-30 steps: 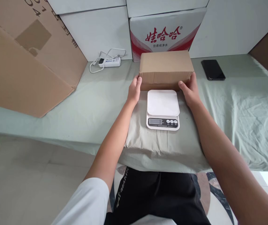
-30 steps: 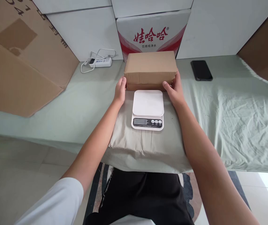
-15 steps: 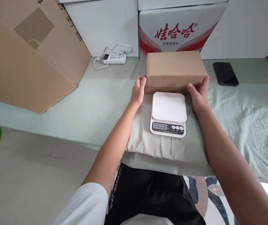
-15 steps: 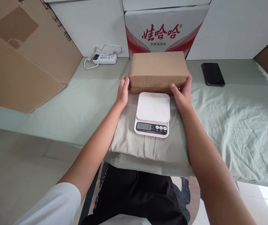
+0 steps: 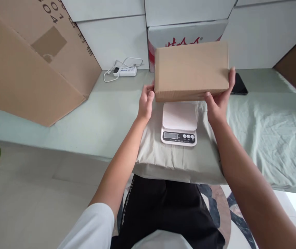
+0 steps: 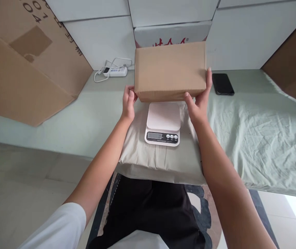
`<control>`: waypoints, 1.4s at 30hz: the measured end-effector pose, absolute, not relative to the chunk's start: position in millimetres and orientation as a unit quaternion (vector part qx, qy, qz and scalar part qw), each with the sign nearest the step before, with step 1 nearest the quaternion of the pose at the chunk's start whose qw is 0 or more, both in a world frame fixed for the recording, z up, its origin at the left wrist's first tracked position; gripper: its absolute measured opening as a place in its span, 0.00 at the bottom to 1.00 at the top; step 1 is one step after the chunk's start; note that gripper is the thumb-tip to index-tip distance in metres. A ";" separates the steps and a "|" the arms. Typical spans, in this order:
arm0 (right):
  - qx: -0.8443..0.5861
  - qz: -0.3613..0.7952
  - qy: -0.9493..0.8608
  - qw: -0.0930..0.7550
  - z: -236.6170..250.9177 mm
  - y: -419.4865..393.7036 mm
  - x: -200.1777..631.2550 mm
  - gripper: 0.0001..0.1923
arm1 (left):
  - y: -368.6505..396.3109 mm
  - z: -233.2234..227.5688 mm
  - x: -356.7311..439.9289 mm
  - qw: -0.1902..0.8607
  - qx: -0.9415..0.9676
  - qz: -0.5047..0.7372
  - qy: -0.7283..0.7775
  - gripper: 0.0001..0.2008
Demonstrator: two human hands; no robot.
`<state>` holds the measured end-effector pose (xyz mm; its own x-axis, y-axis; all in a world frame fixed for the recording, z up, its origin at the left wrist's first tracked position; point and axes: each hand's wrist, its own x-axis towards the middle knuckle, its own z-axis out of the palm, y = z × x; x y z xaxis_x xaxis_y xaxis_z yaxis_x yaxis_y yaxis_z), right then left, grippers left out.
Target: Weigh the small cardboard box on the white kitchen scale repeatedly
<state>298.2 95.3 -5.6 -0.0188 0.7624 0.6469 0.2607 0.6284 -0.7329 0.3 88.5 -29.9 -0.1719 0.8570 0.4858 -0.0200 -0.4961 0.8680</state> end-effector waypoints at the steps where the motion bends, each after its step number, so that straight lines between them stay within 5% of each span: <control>1: -0.361 0.200 -0.685 0.601 -0.3 86.8 299.7 0.60 | 77.6 -22.6 0.7 0.328 0.559 0.666 0.368 0.39; 11: -0.389 0.188 -0.667 0.607 -37.1 25.3 322.4 0.71 | -20.6 -32.2 8.8 0.354 0.569 0.649 0.359 0.38; 33: -0.402 0.218 -0.662 0.594 -53.6 32.9 320.4 0.71 | -16.4 -43.1 7.5 0.365 0.545 0.644 0.394 0.41; 42: -0.405 0.223 -0.586 0.666 -40.4 26.0 330.5 0.53 | -8.1 -52.0 3.2 0.377 0.469 0.696 0.392 0.38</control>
<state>330.5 26.0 -40.4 0.2147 0.7715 0.5989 0.1783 0.5720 -0.8007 3.2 -8.1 -52.0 -0.2758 0.8924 0.3571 -0.1560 -0.4082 0.8995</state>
